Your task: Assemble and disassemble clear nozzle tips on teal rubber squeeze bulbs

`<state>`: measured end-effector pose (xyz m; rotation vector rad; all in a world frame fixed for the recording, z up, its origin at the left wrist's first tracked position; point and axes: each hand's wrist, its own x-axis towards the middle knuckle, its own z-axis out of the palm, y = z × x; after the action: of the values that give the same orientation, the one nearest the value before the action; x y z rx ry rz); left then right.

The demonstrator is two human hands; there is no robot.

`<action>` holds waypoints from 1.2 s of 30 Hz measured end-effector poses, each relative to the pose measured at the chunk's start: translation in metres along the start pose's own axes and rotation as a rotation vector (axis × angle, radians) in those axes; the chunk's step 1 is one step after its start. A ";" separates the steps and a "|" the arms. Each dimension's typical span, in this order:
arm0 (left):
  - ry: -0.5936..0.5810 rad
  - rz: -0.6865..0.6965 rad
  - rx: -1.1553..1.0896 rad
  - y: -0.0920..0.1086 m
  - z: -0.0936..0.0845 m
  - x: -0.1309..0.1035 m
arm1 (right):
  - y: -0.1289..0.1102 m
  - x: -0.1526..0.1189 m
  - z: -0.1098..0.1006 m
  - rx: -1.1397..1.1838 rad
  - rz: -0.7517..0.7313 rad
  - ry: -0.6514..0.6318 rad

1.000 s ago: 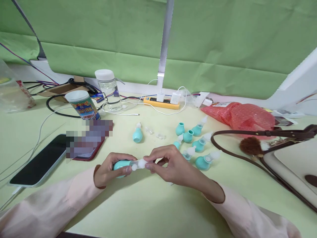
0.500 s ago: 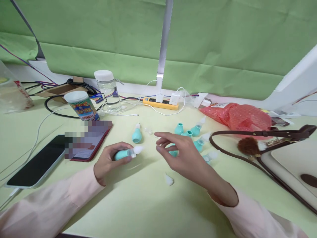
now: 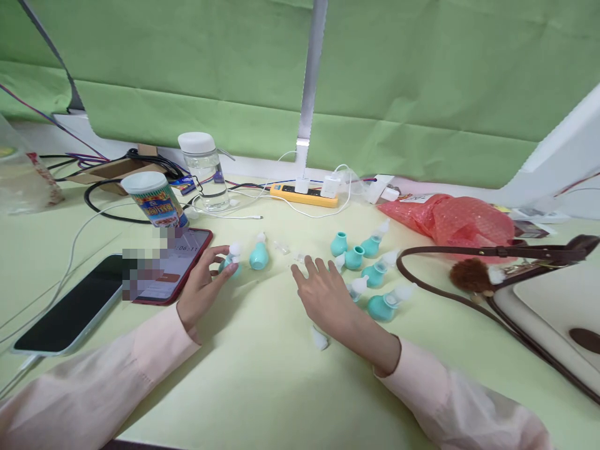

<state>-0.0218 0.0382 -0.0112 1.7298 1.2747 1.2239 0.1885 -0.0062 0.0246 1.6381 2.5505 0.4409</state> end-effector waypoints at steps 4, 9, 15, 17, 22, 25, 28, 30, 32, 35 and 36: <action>-0.019 -0.063 -0.097 -0.004 0.001 0.003 | -0.001 0.001 0.009 -0.036 0.037 0.022; 0.003 -0.054 -0.233 -0.005 0.002 0.004 | -0.003 0.006 0.019 0.014 0.070 0.056; 0.010 -0.071 -0.260 -0.001 0.000 0.002 | -0.001 0.011 0.023 0.026 0.098 0.034; 0.014 -0.075 -0.258 0.001 0.000 0.001 | -0.002 0.012 0.022 0.029 0.106 0.026; 0.023 -0.052 -0.215 0.002 -0.001 0.000 | -0.003 0.013 0.020 0.026 0.107 0.027; 0.014 -0.047 -0.207 0.002 -0.002 0.000 | -0.004 0.014 0.021 0.028 0.105 0.041; 0.015 -0.047 -0.186 0.001 -0.001 -0.001 | -0.005 0.014 0.023 0.030 0.100 0.055; 0.021 -0.039 -0.164 0.000 -0.001 -0.001 | -0.006 0.014 0.025 0.033 0.088 0.060; 0.040 -0.014 -0.137 -0.001 -0.001 -0.001 | -0.005 0.014 0.027 0.039 0.070 0.068; 0.076 0.046 -0.092 -0.003 0.000 -0.002 | -0.004 0.015 0.028 0.056 0.046 0.083; 0.089 0.061 -0.076 -0.004 0.000 -0.002 | -0.004 0.016 0.028 0.063 0.039 0.088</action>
<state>-0.0237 0.0373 -0.0151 1.6870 1.2179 1.3808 0.1846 0.0120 -0.0013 1.7297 2.6254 0.4495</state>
